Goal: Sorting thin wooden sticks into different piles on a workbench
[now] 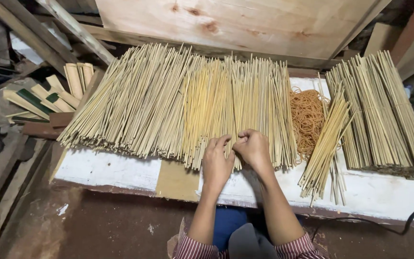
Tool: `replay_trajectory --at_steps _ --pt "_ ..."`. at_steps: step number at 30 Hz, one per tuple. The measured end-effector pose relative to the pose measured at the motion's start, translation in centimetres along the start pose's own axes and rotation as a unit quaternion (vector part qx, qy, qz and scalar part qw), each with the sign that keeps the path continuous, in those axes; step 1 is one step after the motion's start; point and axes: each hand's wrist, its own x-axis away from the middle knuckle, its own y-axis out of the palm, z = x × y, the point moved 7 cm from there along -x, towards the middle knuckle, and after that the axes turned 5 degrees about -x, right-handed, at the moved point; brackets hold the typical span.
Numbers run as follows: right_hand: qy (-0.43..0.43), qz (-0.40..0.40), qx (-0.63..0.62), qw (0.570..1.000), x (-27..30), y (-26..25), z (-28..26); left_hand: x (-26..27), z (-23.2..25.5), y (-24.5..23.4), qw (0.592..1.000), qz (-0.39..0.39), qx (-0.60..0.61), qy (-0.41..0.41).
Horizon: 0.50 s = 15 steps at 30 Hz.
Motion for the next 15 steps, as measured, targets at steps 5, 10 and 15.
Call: replay_trajectory --at_steps 5,10,15 --pt "0.033 -0.027 -0.13 0.991 3.7 -2.5 -1.7 0.8 0.0 0.7 0.999 0.032 -0.016 0.027" --pt "0.043 0.015 -0.315 0.948 6.4 -7.5 1.6 3.2 4.2 4.9 0.998 -0.028 0.015 0.061" --pt "0.051 0.18 -0.19 0.964 7.5 -15.4 10.1 7.0 11.0 11.8 0.969 -0.128 0.058 0.203"
